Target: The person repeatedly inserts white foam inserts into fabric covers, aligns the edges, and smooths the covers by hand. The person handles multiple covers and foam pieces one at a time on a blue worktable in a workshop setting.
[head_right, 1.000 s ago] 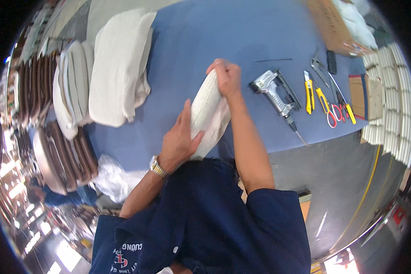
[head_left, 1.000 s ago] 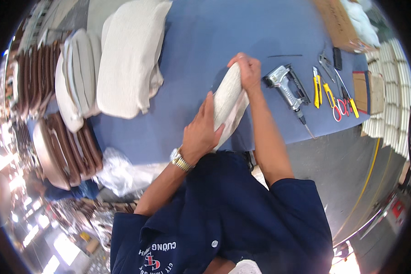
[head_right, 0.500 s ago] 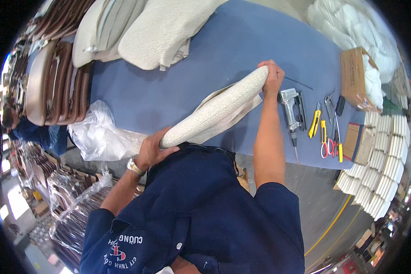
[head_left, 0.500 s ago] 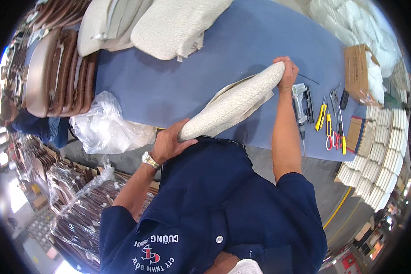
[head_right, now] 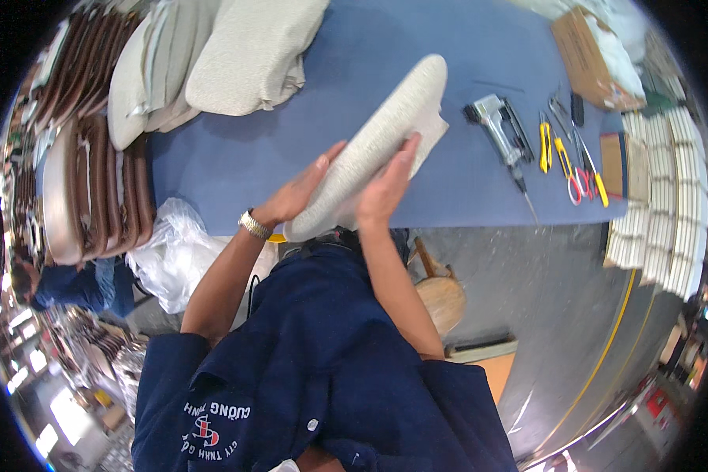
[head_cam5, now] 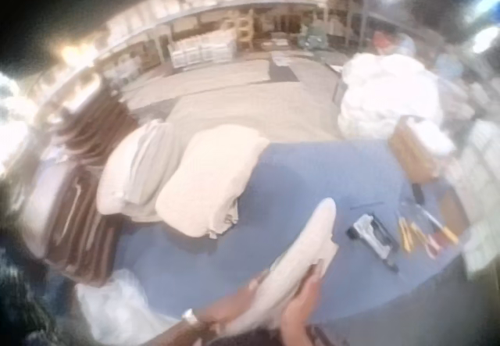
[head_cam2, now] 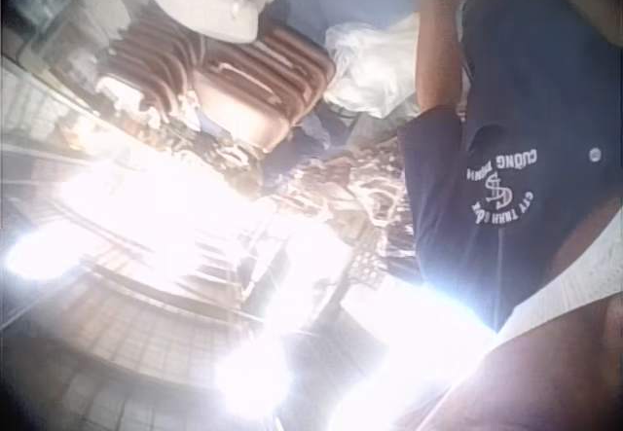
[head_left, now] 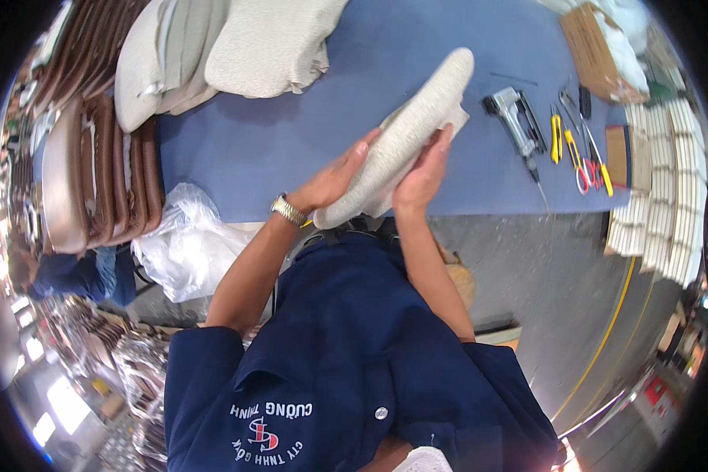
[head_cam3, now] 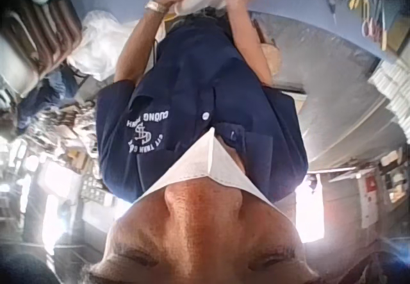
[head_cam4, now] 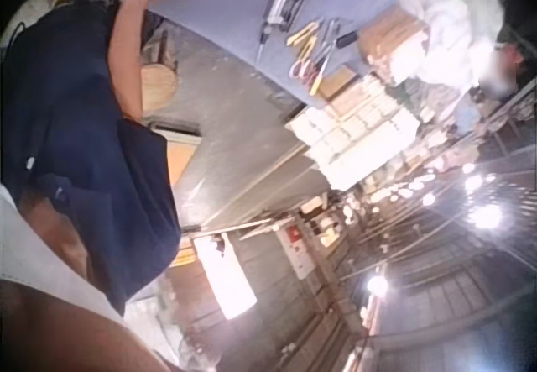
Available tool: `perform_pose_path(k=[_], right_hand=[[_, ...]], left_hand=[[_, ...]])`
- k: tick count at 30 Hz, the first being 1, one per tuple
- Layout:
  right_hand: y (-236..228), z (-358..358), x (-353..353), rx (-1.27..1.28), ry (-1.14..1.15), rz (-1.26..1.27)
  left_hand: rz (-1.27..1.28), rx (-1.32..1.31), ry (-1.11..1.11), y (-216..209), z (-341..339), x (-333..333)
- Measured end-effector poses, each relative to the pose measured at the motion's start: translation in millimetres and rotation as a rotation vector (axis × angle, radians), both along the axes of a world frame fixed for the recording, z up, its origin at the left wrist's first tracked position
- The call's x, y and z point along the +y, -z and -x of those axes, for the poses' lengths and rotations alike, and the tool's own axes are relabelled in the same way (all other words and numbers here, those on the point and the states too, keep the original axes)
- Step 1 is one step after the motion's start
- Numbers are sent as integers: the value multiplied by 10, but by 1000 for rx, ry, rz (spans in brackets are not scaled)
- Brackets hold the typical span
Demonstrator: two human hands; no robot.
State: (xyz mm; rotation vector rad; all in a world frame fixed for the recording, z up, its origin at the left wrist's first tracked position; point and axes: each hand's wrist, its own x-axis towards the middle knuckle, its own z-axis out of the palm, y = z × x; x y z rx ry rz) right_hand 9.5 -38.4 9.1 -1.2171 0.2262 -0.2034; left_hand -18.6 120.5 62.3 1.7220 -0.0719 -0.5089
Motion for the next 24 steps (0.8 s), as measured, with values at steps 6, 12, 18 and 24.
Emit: perform_pose_path(k=[6, 12, 18, 24], right_hand=[[-170, 275, 325, -82, 78, 317], [205, 208, 247, -15, 70, 368], [888, 359, -43, 113, 35, 494], [950, -155, -752, 412, 176, 418]], left_hand=[[-225, -203, 48, 72, 111, -179], [-546, -347, -47, -140, 355, -364], [-541, -438, 69, -59, 4, 48], [-344, -47, -16, -33, -688, 508]])
